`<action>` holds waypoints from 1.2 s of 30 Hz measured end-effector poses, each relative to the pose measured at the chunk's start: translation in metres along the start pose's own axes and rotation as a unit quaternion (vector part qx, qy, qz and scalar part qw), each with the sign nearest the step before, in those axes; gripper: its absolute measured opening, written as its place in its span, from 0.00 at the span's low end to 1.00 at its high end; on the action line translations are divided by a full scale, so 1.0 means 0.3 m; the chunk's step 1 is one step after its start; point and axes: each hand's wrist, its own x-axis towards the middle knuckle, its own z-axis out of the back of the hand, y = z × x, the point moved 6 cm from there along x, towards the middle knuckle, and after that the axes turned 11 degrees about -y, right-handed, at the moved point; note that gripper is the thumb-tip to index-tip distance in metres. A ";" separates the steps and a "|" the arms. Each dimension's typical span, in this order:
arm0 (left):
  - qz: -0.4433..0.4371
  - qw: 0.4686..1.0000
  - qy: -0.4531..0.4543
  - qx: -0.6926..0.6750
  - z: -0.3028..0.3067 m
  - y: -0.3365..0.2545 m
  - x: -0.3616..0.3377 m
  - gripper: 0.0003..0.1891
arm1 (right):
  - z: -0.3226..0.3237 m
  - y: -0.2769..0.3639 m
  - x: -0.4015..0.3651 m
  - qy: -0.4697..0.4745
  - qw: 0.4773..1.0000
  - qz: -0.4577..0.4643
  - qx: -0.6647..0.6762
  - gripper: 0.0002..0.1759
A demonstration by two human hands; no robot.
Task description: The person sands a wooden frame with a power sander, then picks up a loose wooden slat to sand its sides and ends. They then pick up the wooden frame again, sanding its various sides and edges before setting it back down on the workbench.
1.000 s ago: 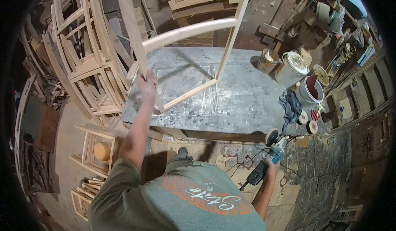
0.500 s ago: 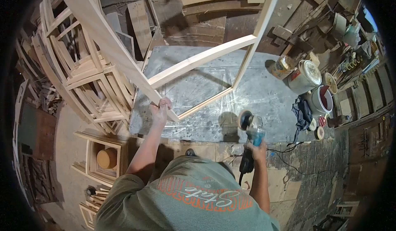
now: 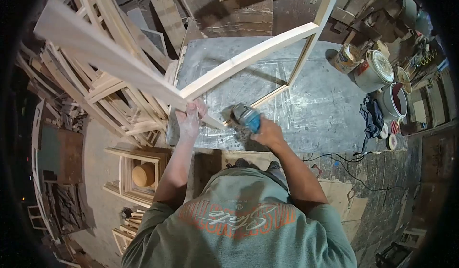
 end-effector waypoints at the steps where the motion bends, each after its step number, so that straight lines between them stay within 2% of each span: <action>1: -0.002 1.000 -0.001 -0.003 0.006 0.008 -0.005 0.21 | -0.016 0.010 0.012 0.008 1.000 0.015 -0.022 0.45; 4: -0.002 1.000 -0.001 -0.009 0.003 0.009 -0.010 0.21 | -0.033 -0.012 0.049 0.027 0.998 0.002 -0.051 0.46; 7: -0.006 1.000 -0.012 0.006 -0.007 -0.009 -0.005 0.21 | -0.012 -0.123 0.097 0.016 0.999 -0.014 -0.044 0.47; 10: -0.003 1.000 -0.003 0.027 -0.008 -0.010 0.008 0.23 | 0.046 -0.249 0.162 -0.055 0.996 -0.051 -0.058 0.52; 12: 0.006 0.999 0.002 0.041 -0.001 -0.006 0.017 0.26 | 0.099 -0.335 0.216 -0.099 0.990 -0.097 -0.022 0.48; 15: 0.008 0.999 -0.018 0.040 0.005 -0.003 0.027 0.24 | 0.161 -0.420 0.269 -0.107 0.986 -0.124 -0.034 0.40; 18: 0.024 0.998 -0.042 0.036 -0.004 -0.012 0.031 0.25 | 0.116 -0.395 0.249 -0.111 0.987 -0.113 -0.002 0.40; 19: 0.023 0.998 -0.036 0.042 0.002 0.000 0.029 0.26 | 0.086 -0.343 0.218 -0.136 0.985 -0.101 -0.029 0.38; 22: 0.022 0.998 -0.031 0.048 0.032 0.026 0.030 0.26 | -0.004 -0.176 0.126 -0.030 0.999 -0.024 -0.017 0.40; 26: 0.025 0.999 -0.025 0.029 0.030 0.027 0.022 0.23 | -0.086 -0.064 0.069 -0.019 0.999 0.028 0.010 0.46; 29: 0.021 1.000 -0.013 0.014 0.038 0.034 0.025 0.22 | -0.014 -0.098 0.085 -0.010 1.000 -0.016 0.010 0.43; 32: 0.002 1.000 -0.006 0.020 0.025 0.019 0.029 0.22 | 0.026 -0.274 0.159 -0.098 0.994 -0.041 0.010 0.48; 34: -0.008 1.000 -0.005 0.027 0.023 0.013 0.027 0.22 | 0.078 -0.367 0.208 -0.073 0.988 -0.137 -0.014 0.51; 36: -0.012 1.000 -0.007 0.026 0.024 0.016 0.029 0.22 | 0.132 -0.416 0.222 -0.090 0.984 -0.153 -0.011 0.53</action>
